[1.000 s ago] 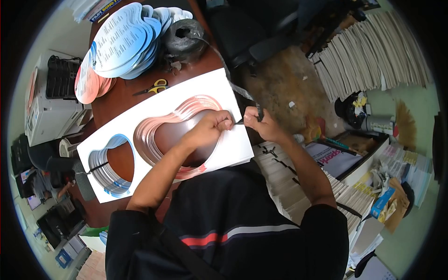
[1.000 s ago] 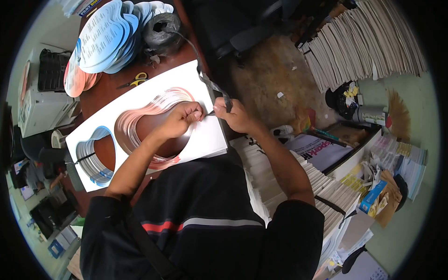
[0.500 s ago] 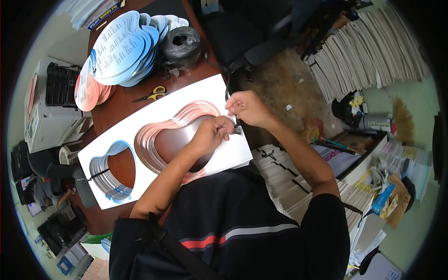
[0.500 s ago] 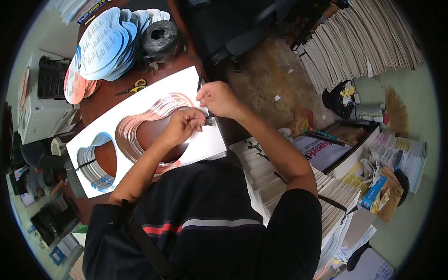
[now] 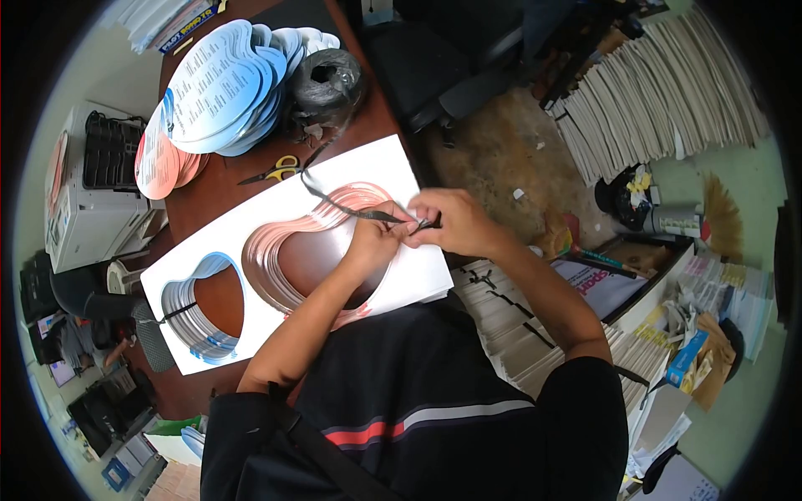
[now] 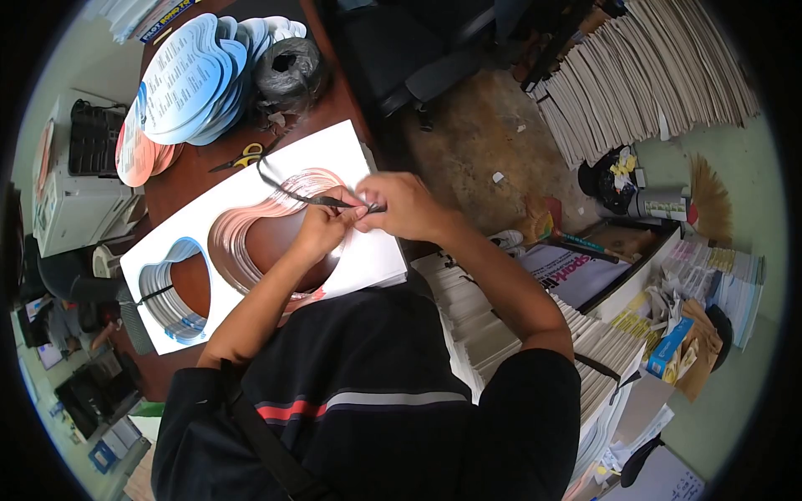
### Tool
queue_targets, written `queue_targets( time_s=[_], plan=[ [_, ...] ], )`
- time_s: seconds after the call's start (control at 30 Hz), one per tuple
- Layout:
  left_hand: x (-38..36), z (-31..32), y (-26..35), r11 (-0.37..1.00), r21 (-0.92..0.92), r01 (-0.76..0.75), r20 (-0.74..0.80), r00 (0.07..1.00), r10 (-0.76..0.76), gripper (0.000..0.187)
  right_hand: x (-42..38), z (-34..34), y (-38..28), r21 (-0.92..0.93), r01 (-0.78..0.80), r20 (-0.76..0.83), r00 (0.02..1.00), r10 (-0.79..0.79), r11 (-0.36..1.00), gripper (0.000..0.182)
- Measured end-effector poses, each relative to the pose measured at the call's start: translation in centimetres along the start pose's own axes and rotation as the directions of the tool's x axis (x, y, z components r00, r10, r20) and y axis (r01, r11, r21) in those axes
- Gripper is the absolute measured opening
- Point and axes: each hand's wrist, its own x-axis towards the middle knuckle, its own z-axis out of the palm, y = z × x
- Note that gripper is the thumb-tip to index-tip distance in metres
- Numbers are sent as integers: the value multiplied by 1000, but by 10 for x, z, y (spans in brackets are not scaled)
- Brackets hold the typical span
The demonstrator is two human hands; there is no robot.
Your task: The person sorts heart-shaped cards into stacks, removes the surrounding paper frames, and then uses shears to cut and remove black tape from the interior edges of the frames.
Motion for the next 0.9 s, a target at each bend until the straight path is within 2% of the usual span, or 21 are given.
queue_targets(
  time_s=[0.07,0.1,0.2,0.3,0.33,0.4,0.43,0.5,0.53,0.57,0.6,0.67,0.7,0.8,0.9],
  plan=[
    [-1,-2,2,998,-38,43,31,999,-42,3,-18,7,15,164,-99,73,993,89,981,18],
    [-2,-2,5,996,-56,66,49,997,-64,5,-19,8,17,155,-121,66,991,112,980,8],
    [-9,2,15,999,-34,0,30,1000,1,3,-23,5,16,88,-63,34,998,60,994,6],
    [-20,3,15,938,319,-136,43,991,129,5,-24,2,23,213,-341,145,938,315,916,6],
    [-20,3,16,841,455,-293,76,954,291,6,-22,1,22,228,-387,186,918,351,893,5],
    [-21,3,20,521,665,-535,205,801,562,8,-17,0,19,248,-479,272,869,414,842,5],
    [-21,4,23,457,682,-571,233,762,604,10,-17,3,22,349,-500,256,864,433,792,5],
    [-24,10,18,652,588,-479,69,833,549,9,-18,11,32,538,-516,230,850,473,666,5],
    [-24,11,13,737,525,-427,-7,863,505,9,-19,14,33,525,-474,136,867,480,707,4],
    [-23,10,-1,880,389,-272,-136,928,346,6,-19,16,35,507,-433,41,876,481,746,4],
    [-23,11,4,895,365,-255,-151,933,327,5,-20,16,35,482,-393,-54,879,475,783,5],
    [-24,14,14,923,315,-222,-180,941,288,4,-27,16,31,300,-317,-38,939,343,900,7],
    [-22,13,14,908,333,-253,-179,929,324,4,-31,16,29,205,-266,-19,961,275,942,9],
    [-22,13,17,896,351,-272,-165,924,344,4,-32,24,28,83,-136,-89,986,143,987,12],
    [-20,11,10,903,352,-245,-198,924,328,3,-36,34,27,131,-202,-167,961,222,971,11]
  ],
)
